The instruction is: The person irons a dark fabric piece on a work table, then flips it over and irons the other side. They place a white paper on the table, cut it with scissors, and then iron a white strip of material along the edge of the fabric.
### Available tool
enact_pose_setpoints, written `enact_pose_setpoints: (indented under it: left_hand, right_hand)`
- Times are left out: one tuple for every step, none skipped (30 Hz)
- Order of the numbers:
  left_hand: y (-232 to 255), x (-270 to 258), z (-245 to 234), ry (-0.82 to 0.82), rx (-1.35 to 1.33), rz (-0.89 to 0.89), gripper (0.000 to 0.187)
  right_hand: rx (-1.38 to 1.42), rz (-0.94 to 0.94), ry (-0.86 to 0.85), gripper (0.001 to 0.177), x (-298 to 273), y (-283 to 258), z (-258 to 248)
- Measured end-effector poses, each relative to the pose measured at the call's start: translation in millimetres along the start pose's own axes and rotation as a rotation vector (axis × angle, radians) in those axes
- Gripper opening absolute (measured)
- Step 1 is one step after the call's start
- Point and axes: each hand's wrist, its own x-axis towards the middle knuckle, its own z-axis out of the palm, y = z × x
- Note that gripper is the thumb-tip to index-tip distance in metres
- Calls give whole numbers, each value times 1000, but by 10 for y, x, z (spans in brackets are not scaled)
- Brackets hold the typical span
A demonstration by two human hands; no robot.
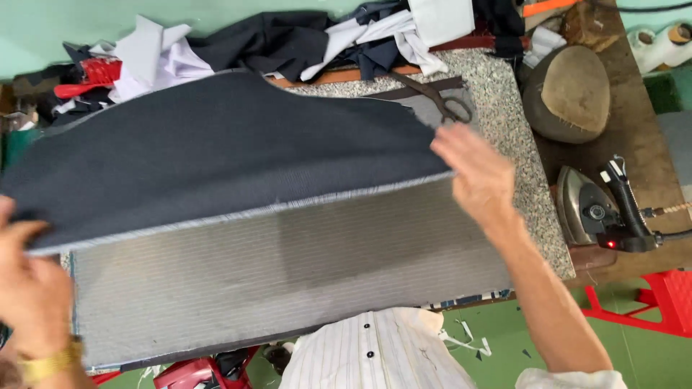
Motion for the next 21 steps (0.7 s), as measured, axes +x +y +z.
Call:
enact_pose_setpoints:
  left_hand:
    - [105,-67,115,20,-69,47,47]
    - [212,-139,229,41,-144,93,46]
    - [262,-326,441,32,-148,92,46]
    - [315,-516,647,-51,-105,83,46]
    - [369,-682,855,-131,-63,78,46]
    - [346,-935,1065,-136,-66,81,46]
    - [331,-1190,1281,-243,-93,2,47]
    - [317,-1447,1494,-350,-119,-78,49]
    - [353,-1566,1552,-355,-122,-74,49]
    - [389,-1685,1606,-405,-172,-169,52]
    - [416,-1774,1667,-453,-221,-261,55]
    - [424,-1748,1673,-456,-223,-253,55]
    - [443,-1736,1680,-558,-95,-330,55]
    - [459,-1727,1685,-656,36,-406,55]
    - [498,-1733,1731,-657,34,-404,55]
    - [538,-1738,1778,-621,146,-382,44]
    - [562,-1731,1818,-585,260,-355,35]
    - [765,-1581,1765,-586,260,-348,35]
    - [976,-1441,1713,-457,227,-270,37]
    - [1186,-1302,1662,-328,194,-193,41]
    - [1382,-1247,1689,-331,190,-190,41]
  right_hand:
    - [9,11,-45,38,-245,29,133]
    - [18,22,-90,34,-496,56,263]
    - [19,27,-97,34,-825,100,428]
    - [47,110,-233,37,-1156,141,585]
    - [73,193,-366,49,-1479,186,735]
    - [72,200,-369,49,-1689,183,843]
    - [57,262,-422,55,-1903,186,945]
    - [43,325,-476,61,-2119,187,1044]
    - [41,331,-478,61,-2215,195,1083]
    - [17,306,-448,55,-2311,202,1117]
    - [-9,283,-414,48,-2401,212,1159]
    - [-12,292,-413,48,-2399,248,1157]
    - [-35,296,-422,50,-2399,288,1143]
    - [-59,300,-431,51,-2400,323,1128]
    - [-61,302,-431,51,-2375,374,1094]
    - [-79,294,-401,29,-2351,427,1059]
    - [-96,290,-369,13,-2336,463,1032]
    - [-98,296,-367,13,-2378,517,972]
    - [-113,345,-410,16,-2420,575,906]
    - [-128,395,-452,19,-2461,632,842]
    - [-132,398,-455,19,-2502,678,736]
